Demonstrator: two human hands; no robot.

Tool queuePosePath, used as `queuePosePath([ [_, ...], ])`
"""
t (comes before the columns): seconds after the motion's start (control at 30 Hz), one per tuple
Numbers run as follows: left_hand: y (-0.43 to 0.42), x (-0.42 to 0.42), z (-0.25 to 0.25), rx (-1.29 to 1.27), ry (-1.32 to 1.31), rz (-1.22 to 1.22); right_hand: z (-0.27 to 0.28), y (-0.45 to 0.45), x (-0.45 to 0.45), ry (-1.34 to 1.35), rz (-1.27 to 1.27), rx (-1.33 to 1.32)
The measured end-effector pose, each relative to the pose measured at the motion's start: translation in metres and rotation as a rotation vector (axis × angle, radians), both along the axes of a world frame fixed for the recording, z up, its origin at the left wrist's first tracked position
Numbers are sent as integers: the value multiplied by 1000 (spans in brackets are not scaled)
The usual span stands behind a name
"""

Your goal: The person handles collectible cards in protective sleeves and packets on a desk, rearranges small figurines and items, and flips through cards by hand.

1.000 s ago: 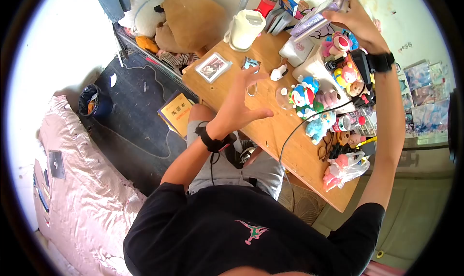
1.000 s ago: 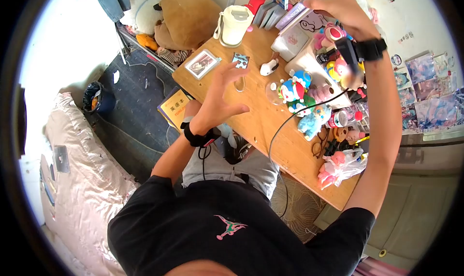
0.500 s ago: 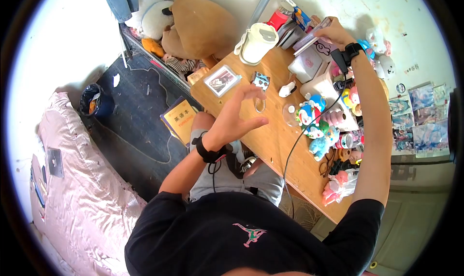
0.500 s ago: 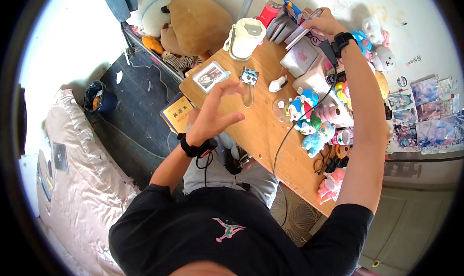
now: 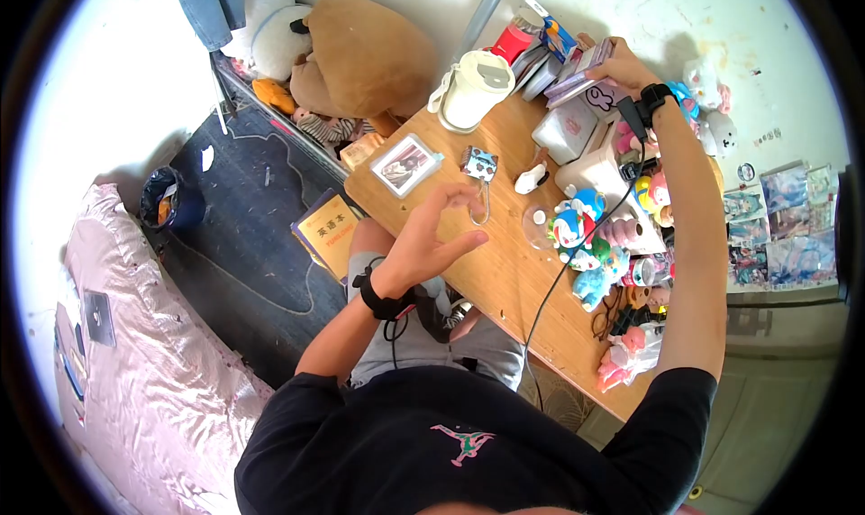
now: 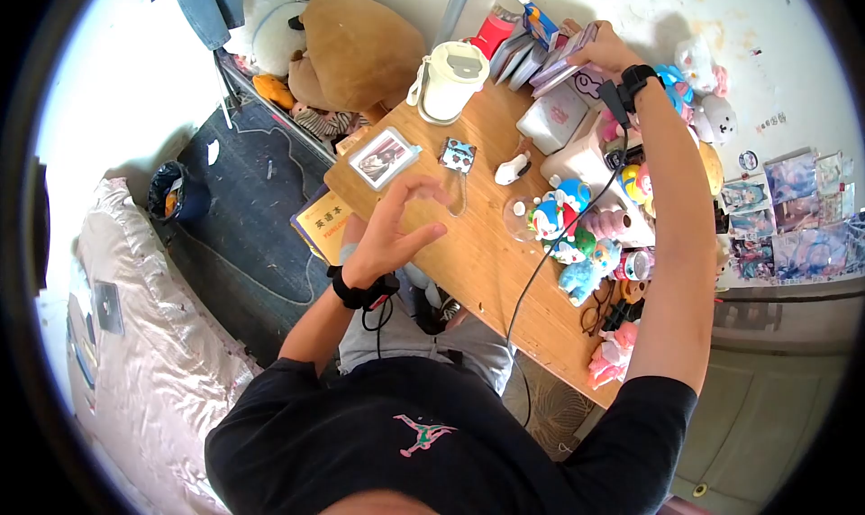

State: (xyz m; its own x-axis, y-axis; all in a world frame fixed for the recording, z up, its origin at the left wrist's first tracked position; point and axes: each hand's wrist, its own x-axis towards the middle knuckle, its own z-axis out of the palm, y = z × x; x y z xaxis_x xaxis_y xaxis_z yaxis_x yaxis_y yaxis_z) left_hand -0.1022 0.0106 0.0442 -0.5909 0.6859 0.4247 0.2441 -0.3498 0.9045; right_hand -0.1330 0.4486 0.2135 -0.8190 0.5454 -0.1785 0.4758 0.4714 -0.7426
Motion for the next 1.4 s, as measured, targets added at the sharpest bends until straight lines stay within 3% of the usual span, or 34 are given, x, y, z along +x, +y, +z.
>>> queuePosePath([
  [0.17, 4, 1, -7, 0, -10, -23, 8, -1, 6, -56, -9, 40],
  [0.37, 8, 1, -9, -11, -35, -36, 25, -2, -4, -246, 151, 109],
  [0.47, 10, 0, -14, -3, -45, -49, 17, 25, -17, -402, 155, 323],
  [0.53, 11, 1, -15, 5, -48, -59, 15, 22, -20, -158, 217, 719],
  [0.63, 22, 2, 3, -33, 103, 63, 12, 12, -26, -306, 194, 641],
  [0.7, 44, 2, 36, -242, 648, 593, 15, 11, -31, -353, 175, 665],
  [0.8, 70, -16, 21, -395, 570, 709, 9, 18, -30, -383, 276, 710],
  [0.83, 73, -24, 16, -390, 583, 705, 14, 13, -29, -406, 284, 705],
  [0.87, 74, -30, 9, -474, 511, 553, 14, 8, -26, -403, 270, 704],
  [0.93, 73, -32, 0, -658, 438, 311, 3, 9, -17, -208, 212, 712],
  [1.07, 67, -28, -8, -661, 598, 328, -4, 19, -19, -130, 246, 691],
  [1.13, 67, -27, -13, -647, 670, 357, 3, 13, -23, -314, 138, 721],
  [1.27, 66, -27, -14, -652, 654, 341, 16, -2, -24, -322, 128, 710],
  [1.37, 59, -36, 6, -595, 701, 385, 20, -11, -23, -381, 124, 727],
  [1.4, 53, -47, 25, -461, 613, 344, 16, -7, -23, -326, 155, 758],
])
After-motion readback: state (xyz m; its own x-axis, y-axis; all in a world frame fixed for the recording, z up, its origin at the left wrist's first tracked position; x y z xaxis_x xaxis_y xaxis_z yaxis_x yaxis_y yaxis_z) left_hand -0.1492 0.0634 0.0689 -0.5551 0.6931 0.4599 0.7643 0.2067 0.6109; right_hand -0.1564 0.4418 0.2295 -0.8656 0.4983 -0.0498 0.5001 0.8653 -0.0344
